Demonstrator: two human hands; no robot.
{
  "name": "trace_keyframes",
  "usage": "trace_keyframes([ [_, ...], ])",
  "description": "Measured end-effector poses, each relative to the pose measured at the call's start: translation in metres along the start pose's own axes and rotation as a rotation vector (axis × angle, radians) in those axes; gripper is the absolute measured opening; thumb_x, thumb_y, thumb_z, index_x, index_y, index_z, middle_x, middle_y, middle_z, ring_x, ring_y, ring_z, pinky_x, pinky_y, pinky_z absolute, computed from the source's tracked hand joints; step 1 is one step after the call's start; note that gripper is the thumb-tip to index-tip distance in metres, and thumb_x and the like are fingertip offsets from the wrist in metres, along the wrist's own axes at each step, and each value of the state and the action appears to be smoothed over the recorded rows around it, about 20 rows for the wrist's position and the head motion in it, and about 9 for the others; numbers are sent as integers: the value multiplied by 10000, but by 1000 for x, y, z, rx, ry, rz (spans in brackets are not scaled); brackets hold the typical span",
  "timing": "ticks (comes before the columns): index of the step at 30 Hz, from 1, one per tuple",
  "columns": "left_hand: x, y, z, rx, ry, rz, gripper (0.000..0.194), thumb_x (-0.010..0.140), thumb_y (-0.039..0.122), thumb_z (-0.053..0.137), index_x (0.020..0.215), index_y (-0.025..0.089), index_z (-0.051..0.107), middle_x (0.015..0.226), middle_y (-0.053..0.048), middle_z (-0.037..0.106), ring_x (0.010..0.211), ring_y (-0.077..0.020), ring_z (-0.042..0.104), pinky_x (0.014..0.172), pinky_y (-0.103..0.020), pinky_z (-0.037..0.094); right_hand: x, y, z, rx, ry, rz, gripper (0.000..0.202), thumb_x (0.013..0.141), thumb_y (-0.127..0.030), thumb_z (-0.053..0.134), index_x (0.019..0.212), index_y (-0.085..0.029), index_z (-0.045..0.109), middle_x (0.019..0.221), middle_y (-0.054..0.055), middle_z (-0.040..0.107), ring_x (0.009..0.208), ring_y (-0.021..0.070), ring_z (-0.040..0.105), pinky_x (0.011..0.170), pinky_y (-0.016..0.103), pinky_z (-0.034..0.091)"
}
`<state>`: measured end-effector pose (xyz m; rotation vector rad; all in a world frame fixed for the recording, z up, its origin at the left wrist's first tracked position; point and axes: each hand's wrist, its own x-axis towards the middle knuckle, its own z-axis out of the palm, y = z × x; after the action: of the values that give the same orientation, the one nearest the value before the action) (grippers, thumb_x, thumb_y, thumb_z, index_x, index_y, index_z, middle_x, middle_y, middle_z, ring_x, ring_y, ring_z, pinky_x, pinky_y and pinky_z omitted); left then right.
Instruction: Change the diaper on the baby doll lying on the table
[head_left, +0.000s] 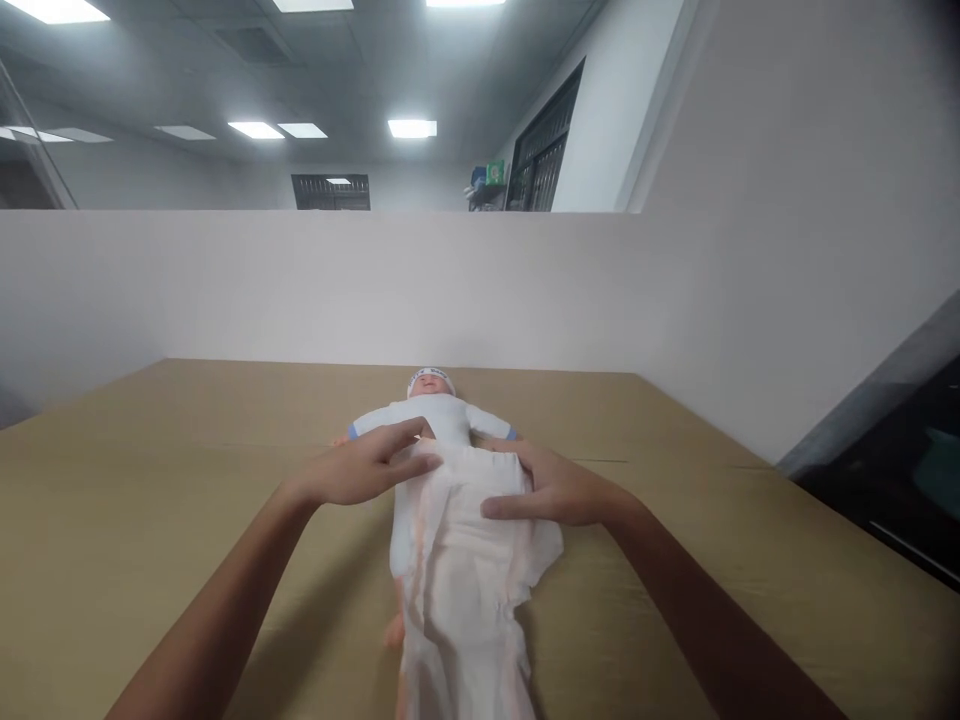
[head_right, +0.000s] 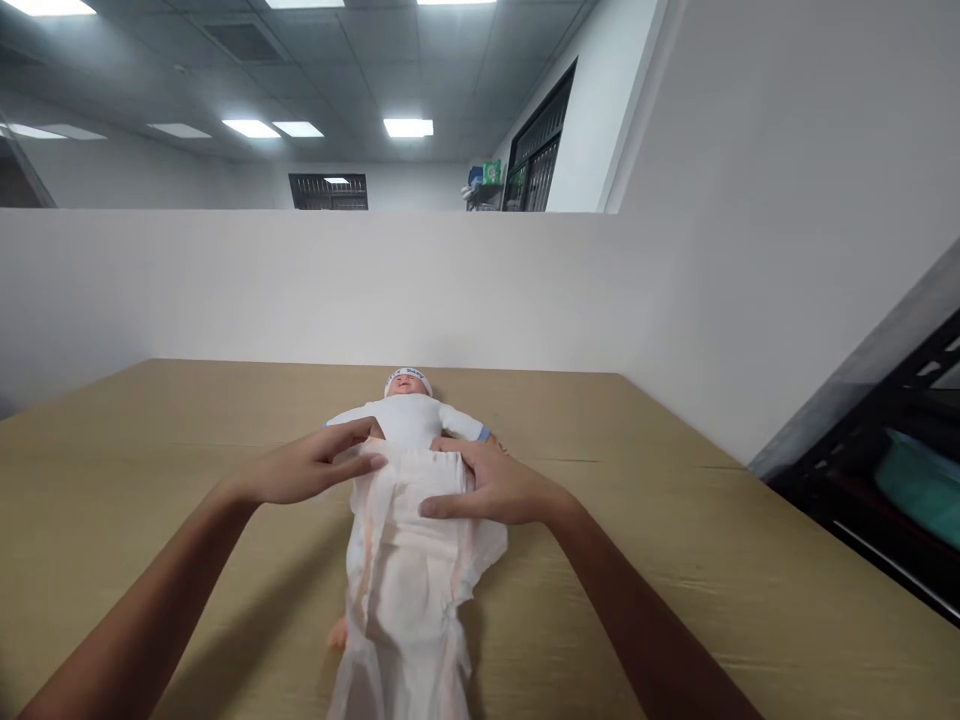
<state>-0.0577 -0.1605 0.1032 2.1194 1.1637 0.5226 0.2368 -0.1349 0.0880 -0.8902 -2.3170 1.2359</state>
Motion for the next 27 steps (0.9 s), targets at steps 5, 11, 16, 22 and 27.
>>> trace_keyframes([
  [5,20,-18,5,43,-3,-46,421,1075,659,449,992,259,548,812,24,462,735,-174,431,642,-301,325,9,30,-14,21,22,50,550,839,-563,848,1269,-233,755,1367,79,736,1277,346,656,1020,432,562],
  [11,45,-49,23,1,67,-43,460,1072,671,429,1051,237,579,821,17,512,737,-180,456,668,-317,371,16,64,-23,-134,142,193,423,933,-624,721,1105,-243,782,1086,52,792,1031,322,714,892,405,572],
  [16,57,-64,23,3,157,-15,418,1066,623,494,1032,227,621,885,7,584,773,-177,484,699,-317,380,21,83,-29,-61,112,240,477,931,-674,699,1080,-230,793,1096,38,789,1036,317,709,860,372,570],
  [22,56,-70,11,-54,63,-63,479,982,672,626,861,209,632,806,18,512,709,-149,446,607,-292,293,22,81,-23,-20,87,255,533,964,-728,629,911,-213,758,923,23,735,870,251,672,752,331,543],
  [27,50,-69,3,-63,-23,0,379,910,615,750,993,246,732,1000,-10,668,885,-201,610,695,-282,446,20,73,-19,-17,67,228,522,976,-714,623,1044,-221,776,1059,49,752,976,283,680,825,354,573],
])
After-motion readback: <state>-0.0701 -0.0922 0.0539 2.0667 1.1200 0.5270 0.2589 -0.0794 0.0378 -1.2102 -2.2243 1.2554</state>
